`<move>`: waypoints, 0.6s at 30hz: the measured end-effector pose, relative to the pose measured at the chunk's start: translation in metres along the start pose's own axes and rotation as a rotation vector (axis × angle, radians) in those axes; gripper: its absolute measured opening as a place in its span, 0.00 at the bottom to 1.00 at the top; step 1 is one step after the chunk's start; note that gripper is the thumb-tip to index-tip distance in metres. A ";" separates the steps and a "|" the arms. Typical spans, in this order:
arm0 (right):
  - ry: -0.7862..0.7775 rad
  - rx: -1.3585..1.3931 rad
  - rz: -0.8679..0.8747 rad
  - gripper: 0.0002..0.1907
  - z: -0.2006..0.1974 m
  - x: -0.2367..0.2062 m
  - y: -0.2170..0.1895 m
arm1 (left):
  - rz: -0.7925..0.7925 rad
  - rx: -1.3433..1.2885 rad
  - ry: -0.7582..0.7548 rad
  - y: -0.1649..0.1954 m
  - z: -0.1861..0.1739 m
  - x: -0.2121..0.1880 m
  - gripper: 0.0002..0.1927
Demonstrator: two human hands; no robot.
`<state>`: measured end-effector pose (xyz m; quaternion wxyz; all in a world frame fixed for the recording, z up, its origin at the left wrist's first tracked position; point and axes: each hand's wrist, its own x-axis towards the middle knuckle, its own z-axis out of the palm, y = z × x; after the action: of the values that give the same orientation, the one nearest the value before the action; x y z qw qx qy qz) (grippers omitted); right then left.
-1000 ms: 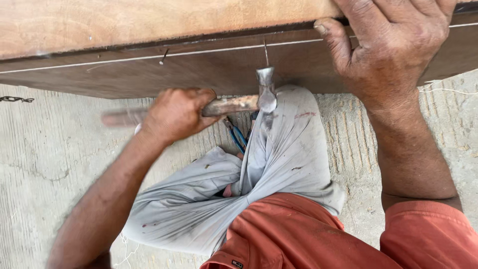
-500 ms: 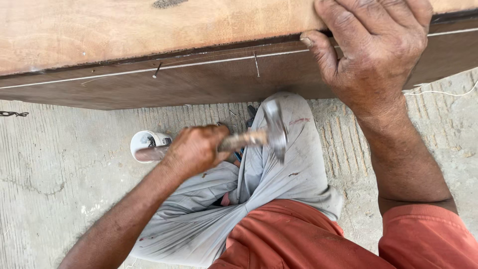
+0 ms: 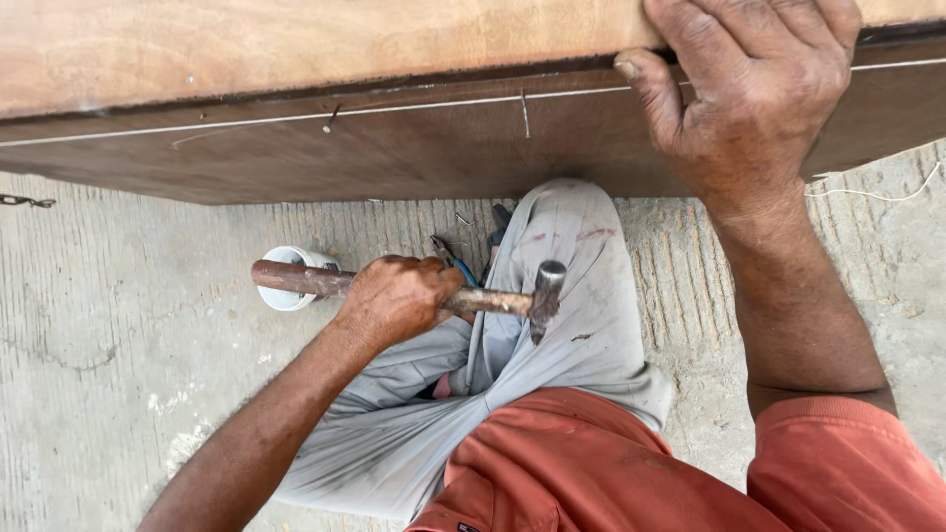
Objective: The person sits on the floor and repeatedly hammers nails into a wooden board using a hammer and pliers. They pick nails from a container, position them, hammer them in, and occasionally use pliers to adjust or remove nails.
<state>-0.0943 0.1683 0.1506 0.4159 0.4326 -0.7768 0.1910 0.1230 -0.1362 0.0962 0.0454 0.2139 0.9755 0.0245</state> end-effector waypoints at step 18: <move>-0.016 0.092 0.077 0.17 0.002 0.006 0.001 | -0.153 0.280 -0.184 -0.025 -0.019 0.031 0.08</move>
<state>-0.0977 0.1639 0.1541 0.3817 0.4225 -0.7866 0.2389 0.0829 -0.1467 0.1111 0.1062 0.1448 0.9745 -0.1348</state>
